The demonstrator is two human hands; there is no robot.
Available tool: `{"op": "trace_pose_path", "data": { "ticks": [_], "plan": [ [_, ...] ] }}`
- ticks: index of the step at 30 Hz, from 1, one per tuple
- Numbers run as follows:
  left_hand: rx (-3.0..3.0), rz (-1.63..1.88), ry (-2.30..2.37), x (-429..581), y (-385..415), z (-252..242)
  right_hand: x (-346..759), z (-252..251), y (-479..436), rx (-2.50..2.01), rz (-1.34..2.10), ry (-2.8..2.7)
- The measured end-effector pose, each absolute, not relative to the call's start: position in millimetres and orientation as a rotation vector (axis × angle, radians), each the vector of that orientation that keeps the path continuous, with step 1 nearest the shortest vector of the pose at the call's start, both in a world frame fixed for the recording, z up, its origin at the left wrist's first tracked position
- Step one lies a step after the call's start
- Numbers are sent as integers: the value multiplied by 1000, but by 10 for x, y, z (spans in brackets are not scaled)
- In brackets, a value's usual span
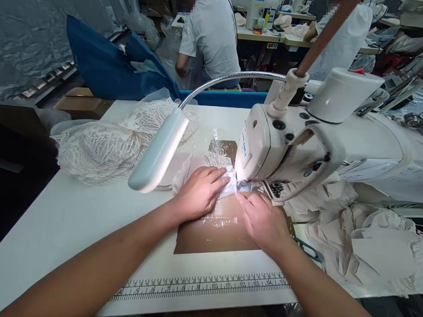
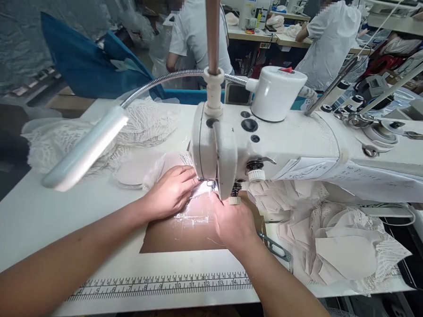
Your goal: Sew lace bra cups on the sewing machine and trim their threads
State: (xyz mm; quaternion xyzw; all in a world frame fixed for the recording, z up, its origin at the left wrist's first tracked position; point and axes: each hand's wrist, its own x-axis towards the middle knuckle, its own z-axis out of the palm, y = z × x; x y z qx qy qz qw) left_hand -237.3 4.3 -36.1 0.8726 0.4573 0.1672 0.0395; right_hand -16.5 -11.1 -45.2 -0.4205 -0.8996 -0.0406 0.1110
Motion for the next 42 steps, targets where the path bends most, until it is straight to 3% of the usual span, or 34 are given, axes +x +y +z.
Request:
{"op": "trace_pose_path", "data": {
  "ticks": [13,18,26,32,38,42],
  "plan": [
    [2574,661,1546,-2384,-15,-356,306,15,-426,-1211,104,-2769],
    [2484,707,1567,-2475,-79,-278,776,-163,-654,-1143,-166,-2839],
    [2327,439,854,-2366,-793,135,930,-430,-654,-1150,-385,-2759],
    [1947,603,1332,-2602,-637,159,905,-419,-563,-1104,-419,-2576],
    [1650,537,1468,-2734,-339,68,794,-241,-627,-1083,-167,-2451],
    [1567,610,1361,-2734,-319,-4,648,-139,-659,-1148,225,-2384]
  ]
}}
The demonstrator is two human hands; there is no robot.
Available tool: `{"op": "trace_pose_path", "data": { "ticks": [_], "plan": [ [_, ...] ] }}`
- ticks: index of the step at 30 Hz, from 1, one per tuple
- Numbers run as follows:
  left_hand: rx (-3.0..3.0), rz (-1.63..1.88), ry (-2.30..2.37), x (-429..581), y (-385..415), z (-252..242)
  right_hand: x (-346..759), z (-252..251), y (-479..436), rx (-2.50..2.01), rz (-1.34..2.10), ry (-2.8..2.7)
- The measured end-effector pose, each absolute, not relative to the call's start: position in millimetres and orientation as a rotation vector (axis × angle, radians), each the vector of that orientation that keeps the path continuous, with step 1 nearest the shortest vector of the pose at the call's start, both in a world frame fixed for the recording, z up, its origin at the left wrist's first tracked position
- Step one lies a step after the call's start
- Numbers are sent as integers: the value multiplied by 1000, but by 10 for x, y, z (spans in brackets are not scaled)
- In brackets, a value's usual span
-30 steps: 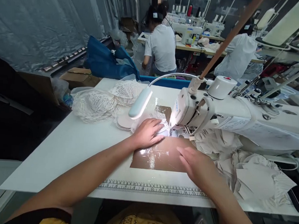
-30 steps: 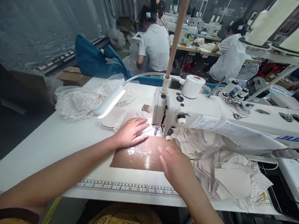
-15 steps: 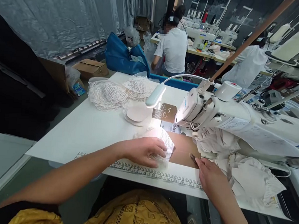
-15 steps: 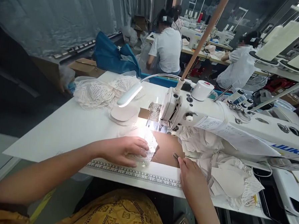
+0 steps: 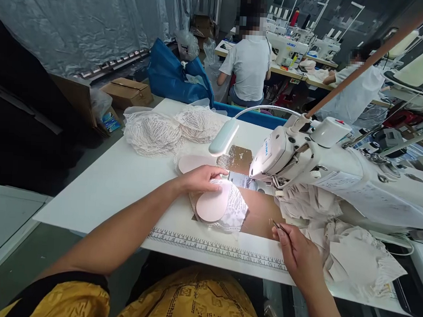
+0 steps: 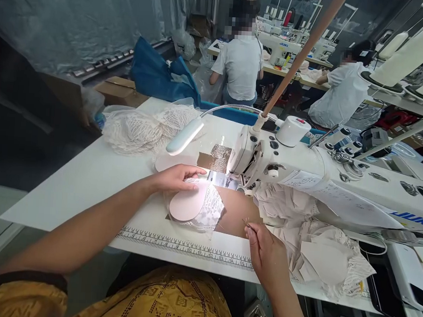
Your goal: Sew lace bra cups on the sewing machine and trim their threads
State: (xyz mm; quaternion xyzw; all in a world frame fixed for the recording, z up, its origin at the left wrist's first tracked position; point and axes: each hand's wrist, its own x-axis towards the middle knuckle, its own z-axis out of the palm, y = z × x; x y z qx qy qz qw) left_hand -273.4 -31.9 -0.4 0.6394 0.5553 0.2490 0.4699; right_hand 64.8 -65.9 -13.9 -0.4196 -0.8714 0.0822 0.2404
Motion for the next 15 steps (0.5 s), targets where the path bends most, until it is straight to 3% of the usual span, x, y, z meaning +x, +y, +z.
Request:
{"op": "trace_pose_path", "data": {
  "ticks": [8,15],
  "plan": [
    [1468,671,1133,-2733,-335,-105,141,20,-451,-1105,840,-2379],
    [1490,658,1018,-2621,-421,-14,-148,33,-189,-1102,1025,-2357]
  ]
}}
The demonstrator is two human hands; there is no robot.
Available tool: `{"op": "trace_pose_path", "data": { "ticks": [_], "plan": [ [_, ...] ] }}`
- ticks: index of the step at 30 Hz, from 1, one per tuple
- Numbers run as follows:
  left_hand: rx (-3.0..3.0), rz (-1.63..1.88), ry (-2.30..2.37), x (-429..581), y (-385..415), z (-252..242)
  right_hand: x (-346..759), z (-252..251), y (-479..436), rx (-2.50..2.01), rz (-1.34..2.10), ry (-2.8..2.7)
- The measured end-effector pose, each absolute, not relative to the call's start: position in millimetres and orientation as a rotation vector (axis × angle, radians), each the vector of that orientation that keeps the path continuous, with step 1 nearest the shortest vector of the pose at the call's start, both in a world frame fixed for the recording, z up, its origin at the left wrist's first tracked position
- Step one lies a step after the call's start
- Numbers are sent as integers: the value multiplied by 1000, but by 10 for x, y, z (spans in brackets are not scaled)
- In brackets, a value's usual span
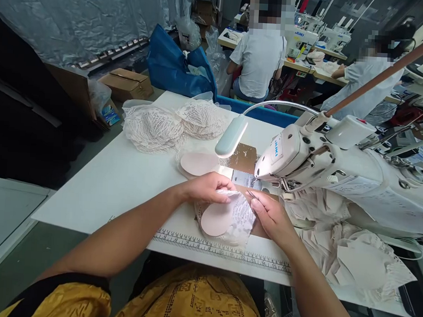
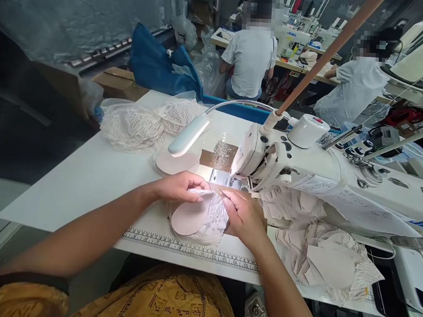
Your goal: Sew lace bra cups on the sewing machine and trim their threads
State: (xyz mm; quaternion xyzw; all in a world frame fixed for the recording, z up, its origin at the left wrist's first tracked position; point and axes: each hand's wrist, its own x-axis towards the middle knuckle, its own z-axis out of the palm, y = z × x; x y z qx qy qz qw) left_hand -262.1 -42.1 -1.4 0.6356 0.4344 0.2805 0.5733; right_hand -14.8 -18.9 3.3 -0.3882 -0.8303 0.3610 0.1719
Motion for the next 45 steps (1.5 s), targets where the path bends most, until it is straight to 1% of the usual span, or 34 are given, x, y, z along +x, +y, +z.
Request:
{"op": "trace_pose_path", "data": {
  "ticks": [7,13,16,20,26,29,32,36,39,42,45],
  "plan": [
    [1449,629,996,-2546,-458,8,-126,-27,-82,-1059,1163,-2308],
    [1407,633,919,-2488,-466,-31,-138,-41,-52,-1050,1462,-2167],
    [1394,604,896,-2471,-458,-51,-169,-52,-58,-1000,1526,-2149],
    [1373,604,880,-2456,-450,-31,-217,-59,-85,-973,1495,-2160],
    [1367,587,895,-2429,-461,-12,-255,-109,-138,-1043,1314,-2137],
    [1426,588,920,-2429,-450,-24,-284,-156,-155,-1089,1369,-2036],
    [1546,499,927,-2505,-430,-4,-308,-155,-168,-1133,1456,-2095],
    [1585,351,1058,-2708,-456,87,-253,-107,-171,-1241,1401,-2195],
    [1556,408,1140,-2830,-535,202,-174,-99,-171,-1315,1384,-2171],
    [1709,532,1348,-2904,-648,334,-129,-102,-172,-1307,1392,-2165],
    [1700,489,1524,-2946,-774,379,-124,-89,-176,-1281,1404,-2155]
  ]
}}
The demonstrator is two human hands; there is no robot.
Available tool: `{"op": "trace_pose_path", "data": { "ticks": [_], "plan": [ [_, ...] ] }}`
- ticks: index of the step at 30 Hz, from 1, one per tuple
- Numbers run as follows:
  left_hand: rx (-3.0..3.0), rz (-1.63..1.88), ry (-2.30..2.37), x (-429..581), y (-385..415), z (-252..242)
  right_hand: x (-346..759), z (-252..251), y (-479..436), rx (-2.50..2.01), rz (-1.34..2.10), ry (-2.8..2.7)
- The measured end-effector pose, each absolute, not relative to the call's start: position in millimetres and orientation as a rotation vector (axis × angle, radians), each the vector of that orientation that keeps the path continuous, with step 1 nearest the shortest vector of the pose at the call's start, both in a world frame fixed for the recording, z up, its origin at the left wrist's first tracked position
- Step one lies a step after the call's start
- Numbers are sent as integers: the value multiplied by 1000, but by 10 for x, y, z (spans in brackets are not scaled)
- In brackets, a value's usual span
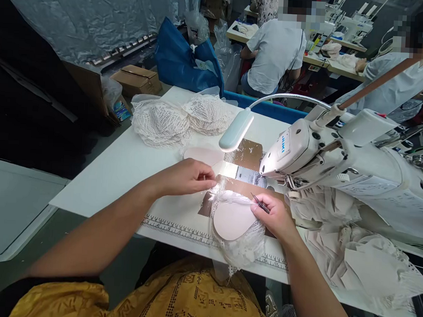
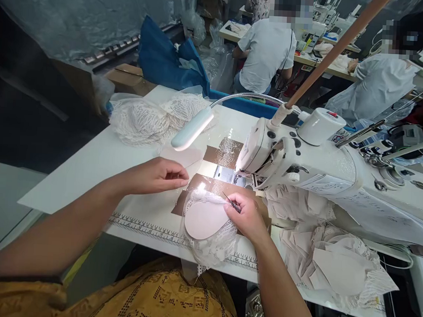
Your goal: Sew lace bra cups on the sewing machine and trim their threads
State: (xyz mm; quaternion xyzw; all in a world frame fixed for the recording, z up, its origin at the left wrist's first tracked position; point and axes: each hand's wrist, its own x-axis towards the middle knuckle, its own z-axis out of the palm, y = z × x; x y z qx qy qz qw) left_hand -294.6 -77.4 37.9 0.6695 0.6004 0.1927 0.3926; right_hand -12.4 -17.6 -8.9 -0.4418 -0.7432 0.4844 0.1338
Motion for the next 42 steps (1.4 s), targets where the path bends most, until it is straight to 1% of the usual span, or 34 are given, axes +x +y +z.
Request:
{"op": "trace_pose_path", "data": {
  "ticks": [3,7,11,15,18,22,31,36,42],
  "plan": [
    [1460,394,1367,-2895,-868,246,-130,-65,-189,-1243,1421,-2141],
    [1205,564,1148,-2669,-876,-21,-122,-54,-209,-1200,1479,-2136],
    [1277,803,1222,-2512,-789,-79,-97,-86,-196,-1099,1604,-2211],
    [1383,807,1215,-2488,-706,-34,-122,-115,-178,-1118,1610,-2159],
    [1391,728,1192,-2456,-630,-31,-190,-114,-193,-1140,1485,-2072],
    [1451,724,1148,-2405,-455,-54,-248,-108,-216,-1205,1282,-2026],
    [1614,651,1170,-2370,-42,-72,-162,-130,-178,-1336,1143,-2034],
    [1714,554,1261,-2288,108,-71,-123,-162,-121,-1440,976,-2162],
    [1793,404,1261,-2262,241,-79,-87,-221,-63,-1366,765,-2416]
  ]
}}
